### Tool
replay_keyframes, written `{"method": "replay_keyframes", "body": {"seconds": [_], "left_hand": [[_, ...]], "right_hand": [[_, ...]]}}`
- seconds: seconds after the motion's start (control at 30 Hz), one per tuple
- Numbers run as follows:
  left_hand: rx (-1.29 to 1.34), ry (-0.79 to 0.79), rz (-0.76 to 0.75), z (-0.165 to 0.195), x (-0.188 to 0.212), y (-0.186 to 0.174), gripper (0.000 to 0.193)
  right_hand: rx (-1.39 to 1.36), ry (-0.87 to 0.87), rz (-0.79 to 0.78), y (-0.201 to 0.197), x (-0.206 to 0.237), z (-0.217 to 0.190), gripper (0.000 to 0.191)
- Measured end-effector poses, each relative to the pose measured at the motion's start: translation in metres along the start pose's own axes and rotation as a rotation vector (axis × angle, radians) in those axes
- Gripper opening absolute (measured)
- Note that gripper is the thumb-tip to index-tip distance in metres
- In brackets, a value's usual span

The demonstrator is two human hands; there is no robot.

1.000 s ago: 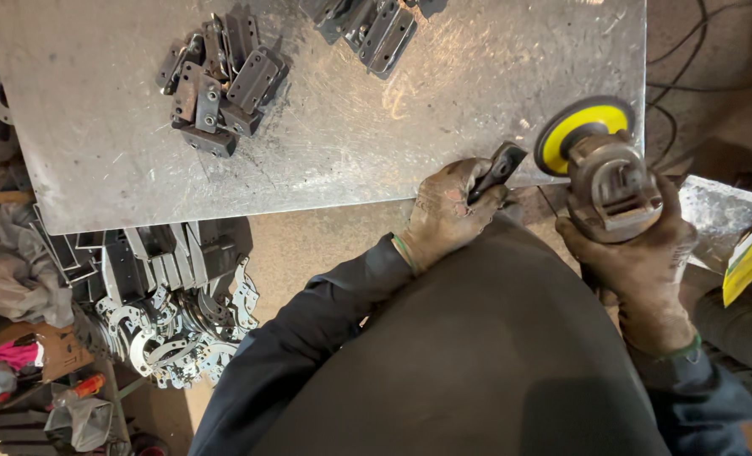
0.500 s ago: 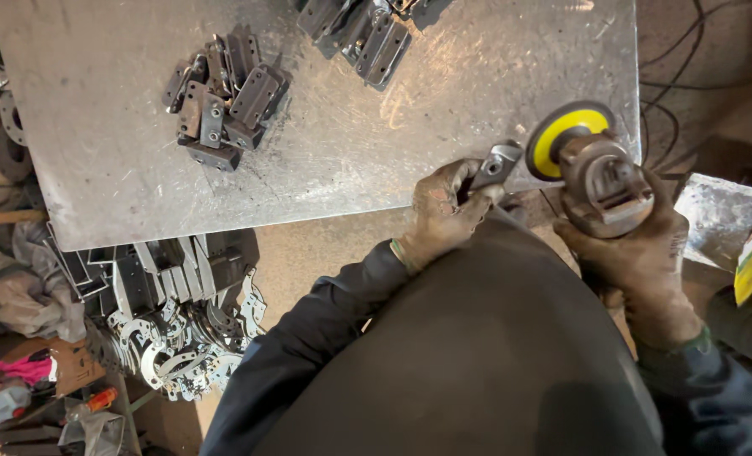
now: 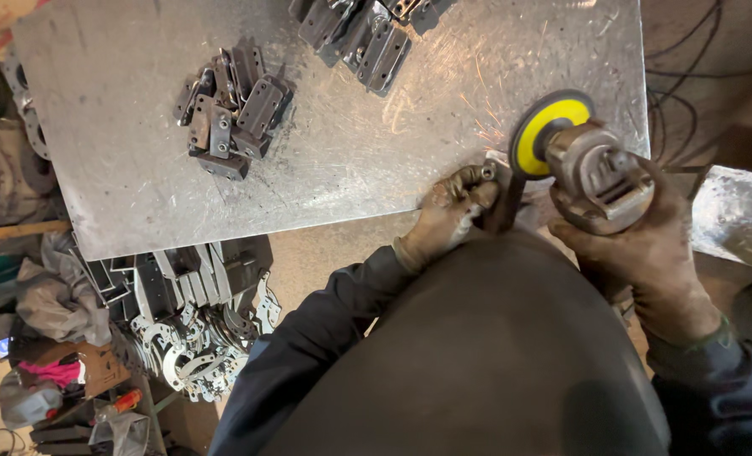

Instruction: The person holds small metal brackets against a workbench and grinds their edges and surfaces with an angle grinder, producing sparks. They reposition and turn each bracket to grind different sides, then set finished pieces on the bench with a pile of completed brackets.

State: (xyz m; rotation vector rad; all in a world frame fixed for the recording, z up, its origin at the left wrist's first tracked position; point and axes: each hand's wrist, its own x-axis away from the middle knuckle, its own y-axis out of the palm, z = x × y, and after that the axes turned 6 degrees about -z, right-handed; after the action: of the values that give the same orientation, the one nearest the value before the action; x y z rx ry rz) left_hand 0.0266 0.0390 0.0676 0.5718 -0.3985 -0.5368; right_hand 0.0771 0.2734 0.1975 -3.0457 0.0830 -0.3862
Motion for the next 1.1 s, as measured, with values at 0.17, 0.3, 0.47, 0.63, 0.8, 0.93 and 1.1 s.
{"method": "replay_keyframes", "body": {"seconds": [0.17,0.3,0.47,0.63,0.8,0.93,1.1], "left_hand": [[-0.038,-0.099,0.036,0.007,0.008,-0.003,0.022],[0.046,-0.036,0.005,0.011,0.007,-0.005,0.026],[0.074,-0.036,0.026,0.008,-0.002,-0.010,0.025],[0.295,-0.077,-0.080,0.006,-0.010,-0.009,0.027],[0.032,-0.068,-0.036,0.019,-0.007,-0.008,0.024],[-0.061,-0.061,0.000,0.035,-0.008,0.002,0.014],[-0.426,0.060,0.119,0.058,-0.004,0.015,0.015]], "right_hand": [[-0.015,0.105,-0.036,-0.009,-0.003,-0.003,0.061],[0.001,0.152,0.015,-0.011,-0.005,-0.005,0.061],[0.226,0.054,0.050,-0.009,-0.012,-0.009,0.067],[0.016,0.108,-0.016,-0.009,-0.013,-0.009,0.067],[-0.035,0.244,-0.058,-0.017,-0.017,-0.004,0.050],[0.028,0.189,-0.025,-0.017,-0.026,-0.003,0.054],[0.060,0.180,-0.020,-0.013,-0.028,-0.020,0.061]]}}
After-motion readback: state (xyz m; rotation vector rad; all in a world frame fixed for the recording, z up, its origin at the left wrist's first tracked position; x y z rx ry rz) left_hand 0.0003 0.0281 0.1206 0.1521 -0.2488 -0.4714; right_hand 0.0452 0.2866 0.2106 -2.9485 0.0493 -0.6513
